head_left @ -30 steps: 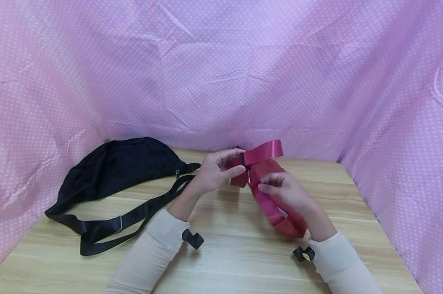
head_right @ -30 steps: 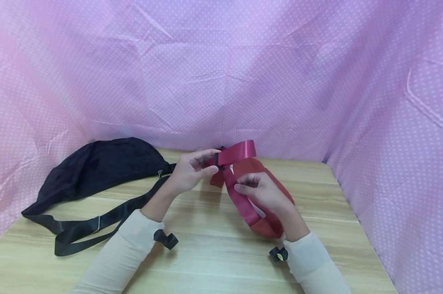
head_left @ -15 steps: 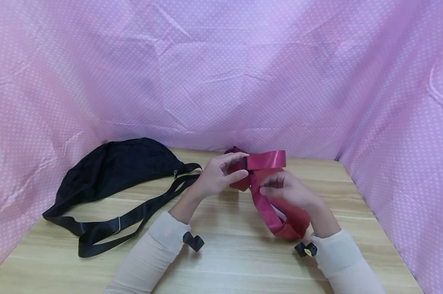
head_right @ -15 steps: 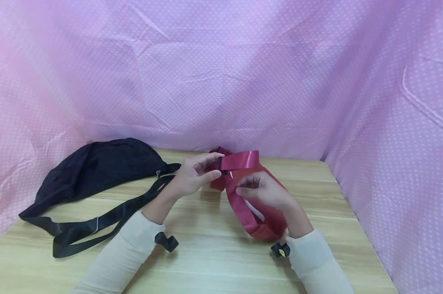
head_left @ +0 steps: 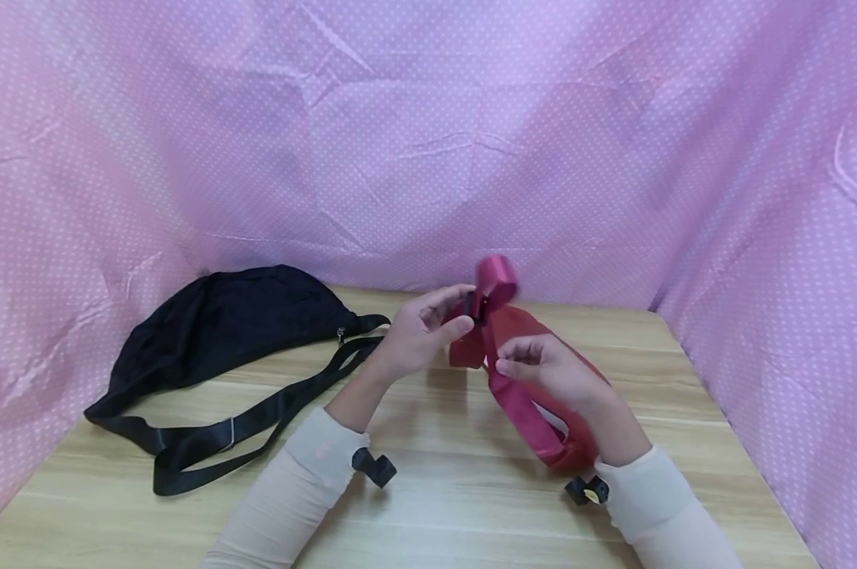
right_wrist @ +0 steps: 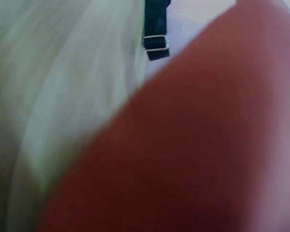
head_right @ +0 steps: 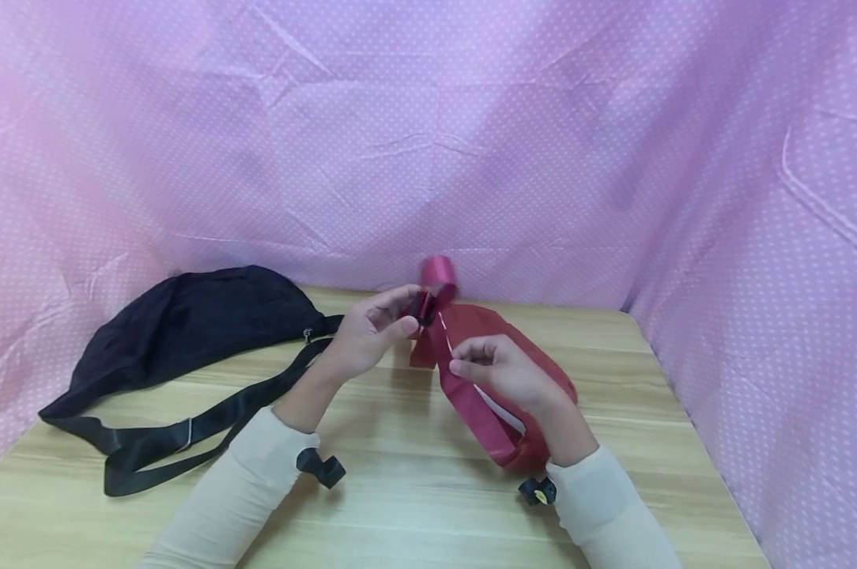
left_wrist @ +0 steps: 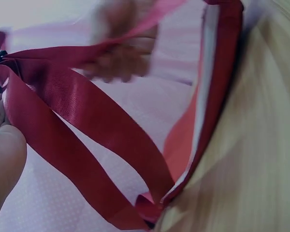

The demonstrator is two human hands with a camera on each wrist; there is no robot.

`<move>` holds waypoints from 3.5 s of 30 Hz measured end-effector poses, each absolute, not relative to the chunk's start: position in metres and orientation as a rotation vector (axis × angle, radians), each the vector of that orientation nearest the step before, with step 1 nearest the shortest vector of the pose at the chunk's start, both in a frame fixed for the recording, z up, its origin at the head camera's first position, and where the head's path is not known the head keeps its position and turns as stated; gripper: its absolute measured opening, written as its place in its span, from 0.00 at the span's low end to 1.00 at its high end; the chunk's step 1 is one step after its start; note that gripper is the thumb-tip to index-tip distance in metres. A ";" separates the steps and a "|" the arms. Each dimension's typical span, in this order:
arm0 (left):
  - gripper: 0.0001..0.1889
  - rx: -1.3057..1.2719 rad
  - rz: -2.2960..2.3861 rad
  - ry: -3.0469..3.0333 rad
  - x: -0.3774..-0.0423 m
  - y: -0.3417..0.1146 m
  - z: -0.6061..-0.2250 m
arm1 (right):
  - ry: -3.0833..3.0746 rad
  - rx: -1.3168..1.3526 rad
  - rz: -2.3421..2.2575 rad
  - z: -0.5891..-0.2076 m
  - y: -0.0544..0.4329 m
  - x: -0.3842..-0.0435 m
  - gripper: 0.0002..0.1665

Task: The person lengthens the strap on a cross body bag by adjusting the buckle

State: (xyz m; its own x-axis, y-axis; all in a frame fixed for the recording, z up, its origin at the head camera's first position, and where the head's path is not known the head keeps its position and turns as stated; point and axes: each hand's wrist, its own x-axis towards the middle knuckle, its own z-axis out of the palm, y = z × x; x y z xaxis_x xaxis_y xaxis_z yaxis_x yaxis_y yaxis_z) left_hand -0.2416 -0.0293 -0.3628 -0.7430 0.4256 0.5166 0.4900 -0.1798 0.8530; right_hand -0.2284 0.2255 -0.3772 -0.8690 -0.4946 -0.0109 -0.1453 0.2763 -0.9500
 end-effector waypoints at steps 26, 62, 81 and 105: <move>0.26 -1.104 -2.079 -2.070 -0.240 -0.034 -0.357 | 2.204 -0.626 -1.724 -0.373 0.227 -0.224 0.07; 0.23 -1.237 -2.080 -2.121 -0.240 -0.030 -0.357 | 2.303 -0.716 -1.686 -0.364 0.230 -0.223 0.08; 0.21 -1.270 -2.085 -2.105 -0.242 -0.035 -0.356 | 2.319 -0.718 -1.469 -0.372 0.235 -0.230 0.11; 0.27 -1.160 -1.679 -2.394 -0.247 -0.031 -0.370 | 2.837 -1.195 -1.532 -0.365 0.217 -0.215 0.28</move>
State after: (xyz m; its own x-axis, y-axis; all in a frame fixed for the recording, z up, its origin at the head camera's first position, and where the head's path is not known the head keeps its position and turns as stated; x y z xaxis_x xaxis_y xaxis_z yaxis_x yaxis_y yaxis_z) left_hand -0.2470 -0.0313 -0.3704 -0.7282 0.5632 0.3906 0.5591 0.1585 0.8138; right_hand -0.2150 0.2167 -0.3648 -0.7199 -0.4302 0.5447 -0.6914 0.3754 -0.6173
